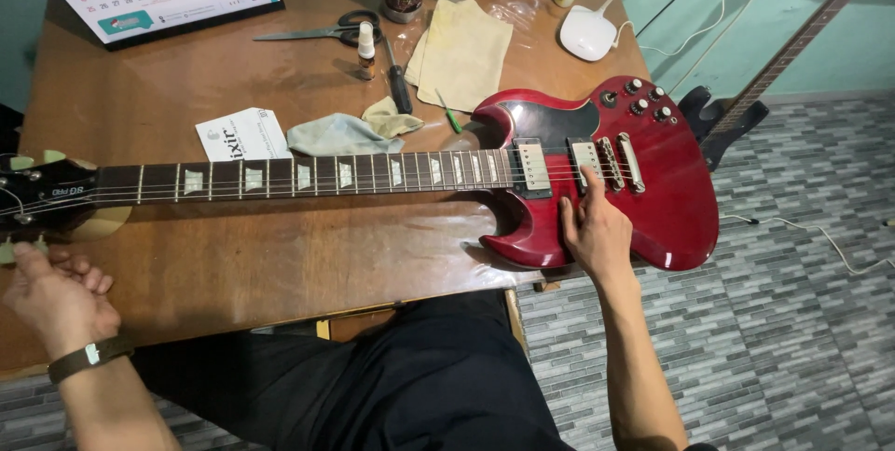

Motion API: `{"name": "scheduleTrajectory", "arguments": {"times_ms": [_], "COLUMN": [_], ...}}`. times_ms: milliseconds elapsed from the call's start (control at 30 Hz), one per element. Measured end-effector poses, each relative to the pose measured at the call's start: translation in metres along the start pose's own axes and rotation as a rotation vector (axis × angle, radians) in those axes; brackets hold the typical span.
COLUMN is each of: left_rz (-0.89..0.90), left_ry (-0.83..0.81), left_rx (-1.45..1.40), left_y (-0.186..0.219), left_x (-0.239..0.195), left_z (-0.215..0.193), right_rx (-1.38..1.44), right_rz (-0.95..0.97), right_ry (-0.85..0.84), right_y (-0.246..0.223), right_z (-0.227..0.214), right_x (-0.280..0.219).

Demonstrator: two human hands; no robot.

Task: The person tunes a red electric guitar by turning the tuning pegs on the headstock and plucking the strings to check the pitch. The person repeatedly adjusts the pegs and strums the strings to fine-tune the instrument.

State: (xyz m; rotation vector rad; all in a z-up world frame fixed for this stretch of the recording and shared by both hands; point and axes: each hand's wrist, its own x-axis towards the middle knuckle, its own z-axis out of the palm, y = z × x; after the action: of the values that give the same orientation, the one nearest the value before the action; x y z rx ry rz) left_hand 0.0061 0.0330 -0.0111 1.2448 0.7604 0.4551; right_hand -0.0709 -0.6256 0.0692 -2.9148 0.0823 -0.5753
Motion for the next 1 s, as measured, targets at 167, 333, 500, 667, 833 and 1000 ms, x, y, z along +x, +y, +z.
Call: {"name": "scheduleTrajectory", "arguments": {"times_ms": [167,333,500,667,833,1000], "left_rz": [-0.005,0.033,0.039,0.033,0.042,0.073], "left_ry": [0.012,0.014,0.029,0.027,0.028,0.011], "left_rx": [0.007,0.036,0.05,0.059,0.037,0.052], "left_y": [-0.003,0.006,0.005,0.006,0.005,-0.002], "left_x": [0.004,-0.01,-0.011,-0.012,-0.01,-0.001], "left_z": [0.0,0.004,0.006,0.005,0.004,0.004], "right_rx": [-0.076,-0.047,-0.023,-0.003,-0.032,-0.006], "right_rz": [0.056,0.094,0.098,0.127,0.092,-0.074], "right_ry": [-0.141,-0.157,-0.144,-0.136,-0.103,0.106], "right_y": [-0.004,-0.011,-0.014,-0.016,-0.013,-0.007], "right_z": [-0.005,-0.009,-0.01,-0.011,-0.006,-0.003], "right_x": [0.01,0.012,0.01,0.011,0.008,0.009]}}
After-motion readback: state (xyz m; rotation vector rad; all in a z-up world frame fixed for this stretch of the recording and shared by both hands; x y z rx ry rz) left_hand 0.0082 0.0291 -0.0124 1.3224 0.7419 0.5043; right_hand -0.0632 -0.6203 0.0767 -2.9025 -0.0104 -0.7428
